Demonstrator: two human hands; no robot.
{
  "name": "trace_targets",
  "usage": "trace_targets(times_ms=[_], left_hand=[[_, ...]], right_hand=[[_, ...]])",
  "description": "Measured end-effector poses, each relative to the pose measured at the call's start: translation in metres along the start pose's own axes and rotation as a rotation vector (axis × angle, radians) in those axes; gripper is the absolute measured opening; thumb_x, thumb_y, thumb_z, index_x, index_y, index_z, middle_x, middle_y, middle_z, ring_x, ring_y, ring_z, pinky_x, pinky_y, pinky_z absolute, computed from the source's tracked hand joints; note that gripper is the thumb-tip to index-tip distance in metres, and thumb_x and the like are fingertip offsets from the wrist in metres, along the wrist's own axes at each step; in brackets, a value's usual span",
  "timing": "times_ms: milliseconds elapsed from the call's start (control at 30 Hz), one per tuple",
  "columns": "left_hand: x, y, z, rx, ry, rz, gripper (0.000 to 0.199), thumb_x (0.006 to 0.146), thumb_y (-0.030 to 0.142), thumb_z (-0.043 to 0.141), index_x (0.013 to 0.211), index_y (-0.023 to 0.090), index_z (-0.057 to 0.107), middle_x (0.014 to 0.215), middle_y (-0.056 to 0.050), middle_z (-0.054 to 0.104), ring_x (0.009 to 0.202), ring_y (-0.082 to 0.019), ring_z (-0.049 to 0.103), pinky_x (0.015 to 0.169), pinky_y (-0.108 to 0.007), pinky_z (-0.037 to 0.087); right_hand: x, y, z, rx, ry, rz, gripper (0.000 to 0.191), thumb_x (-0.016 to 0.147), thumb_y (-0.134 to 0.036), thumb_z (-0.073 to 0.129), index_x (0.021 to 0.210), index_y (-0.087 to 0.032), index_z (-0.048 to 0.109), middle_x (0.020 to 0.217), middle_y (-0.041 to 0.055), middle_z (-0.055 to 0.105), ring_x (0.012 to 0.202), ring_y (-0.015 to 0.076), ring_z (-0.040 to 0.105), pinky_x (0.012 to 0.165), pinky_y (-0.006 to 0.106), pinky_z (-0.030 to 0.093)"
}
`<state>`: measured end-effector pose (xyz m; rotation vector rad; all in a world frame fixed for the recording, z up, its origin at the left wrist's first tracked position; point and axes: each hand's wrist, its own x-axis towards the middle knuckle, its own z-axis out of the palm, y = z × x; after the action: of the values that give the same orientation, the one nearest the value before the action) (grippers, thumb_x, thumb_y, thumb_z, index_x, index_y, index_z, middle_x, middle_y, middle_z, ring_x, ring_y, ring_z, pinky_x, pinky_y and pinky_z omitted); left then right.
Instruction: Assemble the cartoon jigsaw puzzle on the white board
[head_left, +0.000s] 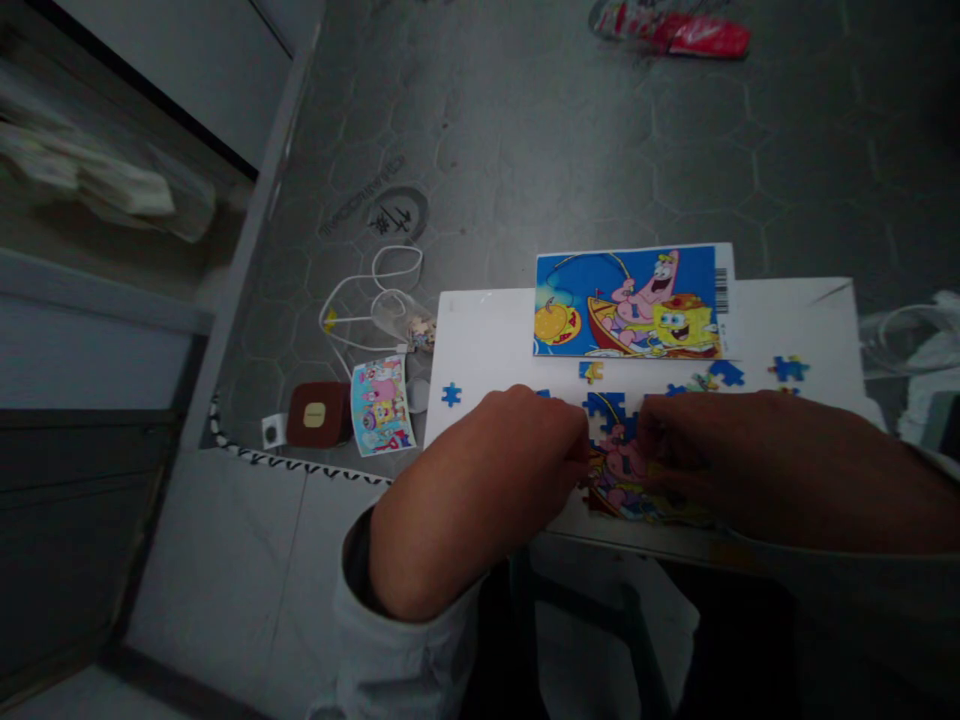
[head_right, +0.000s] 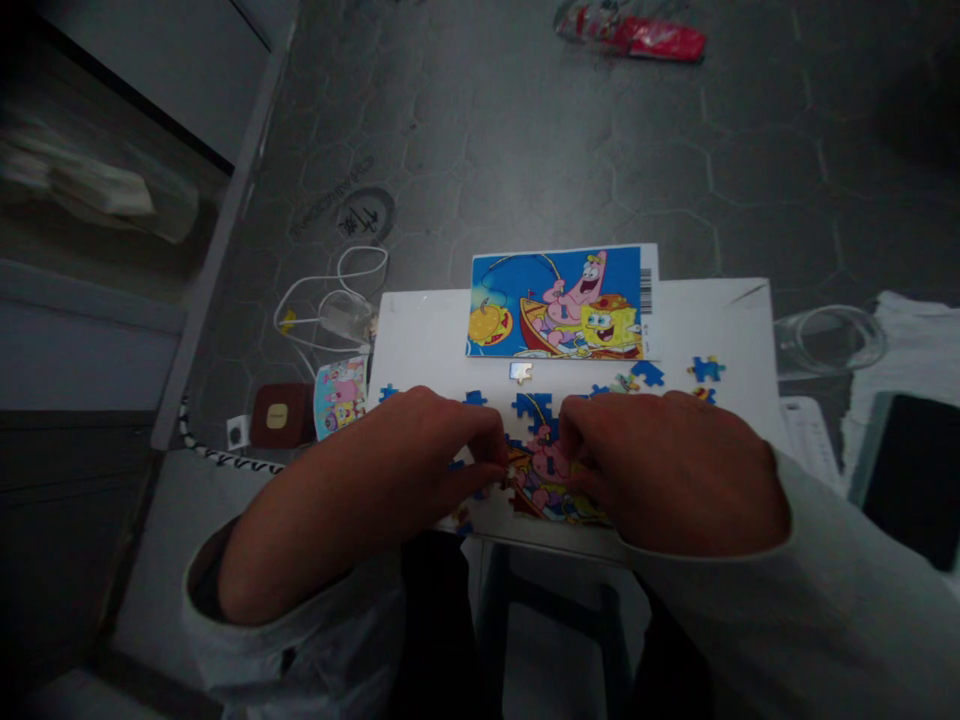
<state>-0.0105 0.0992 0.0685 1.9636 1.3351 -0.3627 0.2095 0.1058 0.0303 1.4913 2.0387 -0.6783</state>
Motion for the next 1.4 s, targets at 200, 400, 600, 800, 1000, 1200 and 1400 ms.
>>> trace_targets(times_ms=[200,400,600,800,1000,1200,1400], left_hand=[[0.002,-0.002,0.000,-0.045,0.021,0.042,0.030,0.103,0.015,0.066,0.118,0.029,0.088,0.105,-0.004,0.091,0.096,-0.030,0.085,0.088,-0.044,0.058],[0.002,-0.002,0.000,-0.057,0.016,-0.010,0.023,0.102,0.021,0.069,0.113,0.025,0.089,0.107,-0.008,0.091,0.101,-0.033,0.085,0.092,-0.048,0.060],[0.004,0.000,0.000,-0.034,-0.033,-0.017,0.025,0.103,0.019,0.067,0.109,0.025,0.090,0.105,-0.009,0.090,0.101,-0.034,0.085,0.093,-0.049,0.061],[0.006,0.000,0.002,-0.032,0.011,-0.047,0.021,0.103,0.025,0.071,0.110,0.024,0.090,0.106,-0.010,0.090,0.101,-0.036,0.084,0.092,-0.052,0.062],[0.010,0.000,0.004,-0.001,-0.003,-0.059,0.015,0.100,0.024,0.077,0.108,0.024,0.089,0.105,-0.008,0.089,0.100,-0.036,0.083,0.090,-0.051,0.061],[0.014,0.000,0.007,0.022,0.024,-0.100,0.010,0.099,0.028,0.081,0.105,0.026,0.088,0.102,-0.007,0.088,0.097,-0.033,0.082,0.086,-0.047,0.059],[0.014,0.008,0.006,0.020,0.051,-0.179,0.011,0.099,0.035,0.083,0.099,0.024,0.086,0.099,-0.007,0.087,0.088,-0.027,0.080,0.077,-0.041,0.053]], right_hand=[[0.001,0.000,0.000,0.000,-0.014,0.012,0.018,0.095,-0.048,0.067,0.093,-0.031,0.074,0.090,0.0061,0.081,0.073,0.0269,0.069,0.062,0.039,0.033],[-0.001,-0.002,-0.002,-0.002,-0.022,0.021,0.022,0.096,-0.050,0.069,0.088,-0.029,0.069,0.086,0.0061,0.079,0.070,0.0253,0.067,0.063,0.039,0.033],[-0.002,-0.002,-0.001,-0.012,-0.018,0.005,0.024,0.100,-0.050,0.064,0.090,-0.029,0.069,0.089,0.0062,0.079,0.071,0.0248,0.068,0.063,0.040,0.033],[-0.001,-0.002,0.001,-0.039,0.017,0.021,0.022,0.095,-0.051,0.069,0.088,-0.030,0.070,0.082,0.0050,0.077,0.067,0.0250,0.065,0.060,0.040,0.032],[-0.001,-0.001,0.002,-0.044,0.002,0.025,0.022,0.097,-0.052,0.065,0.092,-0.031,0.070,0.091,0.0048,0.081,0.075,0.0273,0.071,0.063,0.041,0.035],[0.001,-0.004,-0.001,-0.037,-0.050,0.032,0.020,0.097,-0.050,0.064,0.096,-0.031,0.070,0.096,0.0056,0.082,0.079,0.0290,0.074,0.065,0.043,0.039],[0.001,-0.005,-0.003,-0.059,-0.065,0.035,0.020,0.099,-0.050,0.064,0.099,-0.031,0.069,0.096,0.0071,0.082,0.081,0.0306,0.075,0.065,0.043,0.040]])
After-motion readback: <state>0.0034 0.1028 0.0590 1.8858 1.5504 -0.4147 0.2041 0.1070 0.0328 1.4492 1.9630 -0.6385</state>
